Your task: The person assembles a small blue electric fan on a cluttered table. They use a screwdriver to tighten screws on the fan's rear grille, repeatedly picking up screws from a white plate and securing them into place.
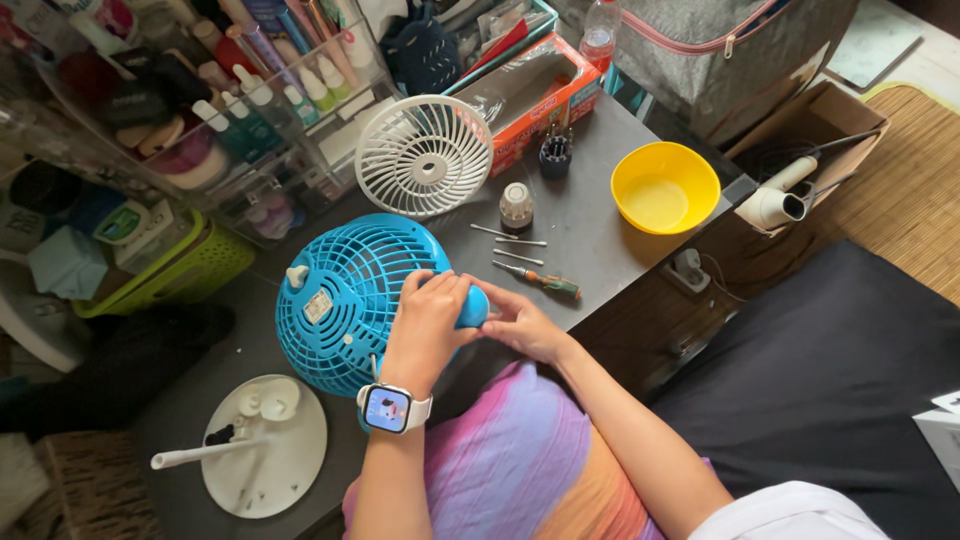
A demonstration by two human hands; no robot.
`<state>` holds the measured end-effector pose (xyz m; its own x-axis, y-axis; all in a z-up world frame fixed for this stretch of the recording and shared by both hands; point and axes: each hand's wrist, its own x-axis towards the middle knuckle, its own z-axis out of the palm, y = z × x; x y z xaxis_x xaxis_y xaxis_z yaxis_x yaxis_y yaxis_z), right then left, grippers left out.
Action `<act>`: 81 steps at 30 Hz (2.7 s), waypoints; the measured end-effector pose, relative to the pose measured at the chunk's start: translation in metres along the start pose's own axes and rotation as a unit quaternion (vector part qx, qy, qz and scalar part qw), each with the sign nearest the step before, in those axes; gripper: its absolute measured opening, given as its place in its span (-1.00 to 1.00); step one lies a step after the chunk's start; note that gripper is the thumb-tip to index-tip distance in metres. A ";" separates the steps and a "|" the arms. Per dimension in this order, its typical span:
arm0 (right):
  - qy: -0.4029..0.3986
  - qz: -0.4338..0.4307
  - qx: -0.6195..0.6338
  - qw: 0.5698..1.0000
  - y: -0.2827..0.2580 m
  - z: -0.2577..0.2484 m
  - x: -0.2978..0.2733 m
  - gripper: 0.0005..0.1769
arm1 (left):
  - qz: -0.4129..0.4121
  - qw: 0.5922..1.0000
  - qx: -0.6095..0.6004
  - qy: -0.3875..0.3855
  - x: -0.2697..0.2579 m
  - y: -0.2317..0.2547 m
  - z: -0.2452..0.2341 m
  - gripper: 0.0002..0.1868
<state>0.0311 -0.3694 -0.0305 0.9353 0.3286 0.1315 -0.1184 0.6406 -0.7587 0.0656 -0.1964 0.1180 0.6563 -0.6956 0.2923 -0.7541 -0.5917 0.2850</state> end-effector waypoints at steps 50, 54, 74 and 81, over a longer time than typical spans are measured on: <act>0.047 -0.085 -0.599 0.795 -0.114 0.075 -0.018 -0.57 | -0.142 0.988 0.036 0.058 -0.009 -0.022 0.002 -0.27; 0.024 -0.085 -0.631 0.771 -0.110 0.084 -0.006 -0.56 | -0.146 0.987 0.032 0.059 -0.009 -0.022 0.002 -0.24; -0.090 -0.071 -0.694 0.711 -0.116 0.086 -0.001 -0.53 | -0.151 0.987 0.034 0.053 -0.009 -0.021 0.001 -0.27; -0.111 -0.016 -0.704 0.702 -0.126 0.089 0.011 -0.59 | -0.145 0.987 0.036 0.059 -0.010 -0.022 0.001 -0.28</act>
<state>0.0271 -0.3847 0.1240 0.8364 0.5298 0.1404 0.4942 -0.6182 -0.6112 0.0753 -0.1770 0.1081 0.8402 -0.4425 0.3136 -0.5308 -0.7896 0.3079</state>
